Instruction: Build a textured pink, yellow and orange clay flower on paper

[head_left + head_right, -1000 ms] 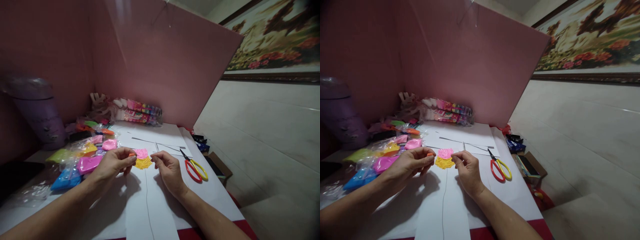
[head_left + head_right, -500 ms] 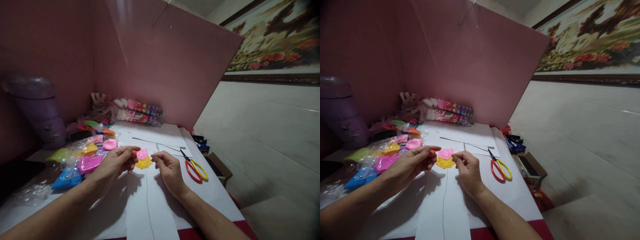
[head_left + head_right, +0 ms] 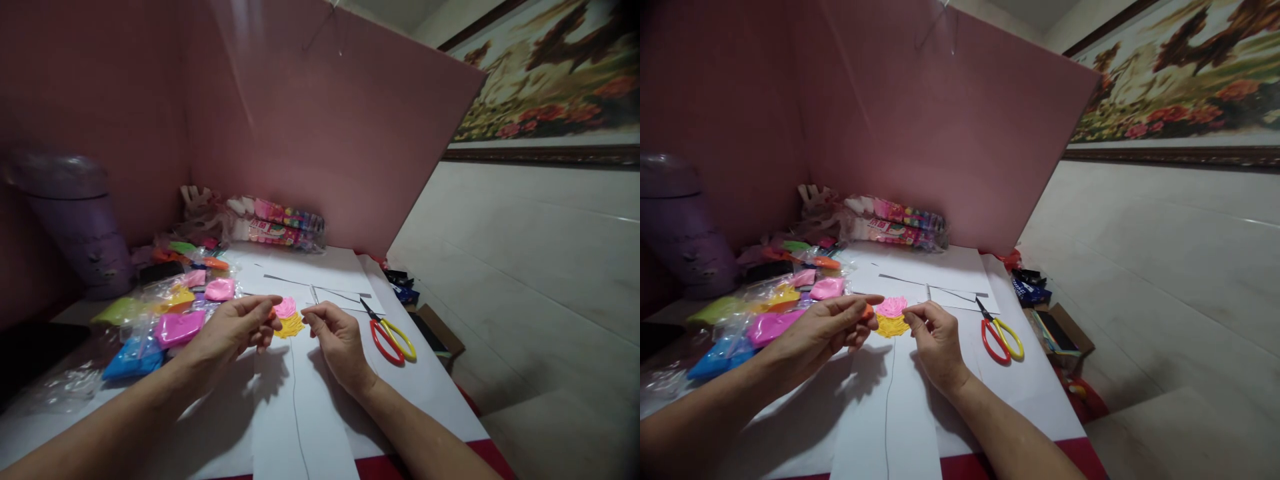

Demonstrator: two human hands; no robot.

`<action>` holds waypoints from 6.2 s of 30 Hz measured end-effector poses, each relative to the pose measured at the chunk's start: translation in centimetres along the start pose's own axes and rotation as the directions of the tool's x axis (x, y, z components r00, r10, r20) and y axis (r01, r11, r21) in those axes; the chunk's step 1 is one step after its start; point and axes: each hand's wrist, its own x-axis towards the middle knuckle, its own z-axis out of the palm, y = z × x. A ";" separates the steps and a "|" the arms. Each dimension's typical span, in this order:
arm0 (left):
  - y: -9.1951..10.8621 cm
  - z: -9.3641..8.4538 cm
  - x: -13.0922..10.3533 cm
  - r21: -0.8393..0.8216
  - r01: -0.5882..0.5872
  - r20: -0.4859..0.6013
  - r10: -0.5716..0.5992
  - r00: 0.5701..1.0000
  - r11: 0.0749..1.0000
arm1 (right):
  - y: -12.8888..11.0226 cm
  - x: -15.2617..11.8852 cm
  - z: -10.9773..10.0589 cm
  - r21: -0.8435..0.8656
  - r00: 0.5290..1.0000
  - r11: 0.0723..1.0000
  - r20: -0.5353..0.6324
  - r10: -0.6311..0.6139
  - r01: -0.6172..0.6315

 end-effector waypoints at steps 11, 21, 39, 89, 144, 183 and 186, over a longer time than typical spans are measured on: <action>-0.5 -0.5 0.0 0.053 0.002 0.040 -0.004 0.999 0.999 | 0.1 0.0 0.0 -0.023 1.000 1.000 -0.006 -0.020 0.020; 0.3 0.2 -0.3 -0.051 0.039 0.066 -0.035 0.997 0.998 | 0.0 0.0 -0.1 -0.021 1.000 1.000 0.001 -0.009 0.009; -0.1 -0.4 0.0 0.023 0.041 0.065 -0.043 0.997 0.999 | 0.1 -0.1 0.0 -0.002 1.000 1.000 0.001 -0.016 0.016; 0.0 0.4 -0.2 0.062 -0.017 0.073 0.013 0.997 0.998 | -0.6 -0.3 -0.1 -0.079 0.981 0.983 0.109 -0.158 0.167; -0.7 0.5 -0.3 0.256 -0.018 0.160 -0.024 0.987 0.967 | -1.0 -1.1 0.6 -0.048 0.983 0.994 0.162 -0.087 0.095; -0.8 0.3 -0.3 0.227 -0.028 0.085 0.008 0.996 0.974 | -1.3 -1.1 0.7 -0.080 0.966 0.973 0.165 -0.201 0.216; -0.8 0.2 -0.2 0.209 0.017 0.089 -0.037 0.995 0.978 | -1.1 -1.1 0.7 -0.058 0.961 0.971 0.168 -0.218 0.231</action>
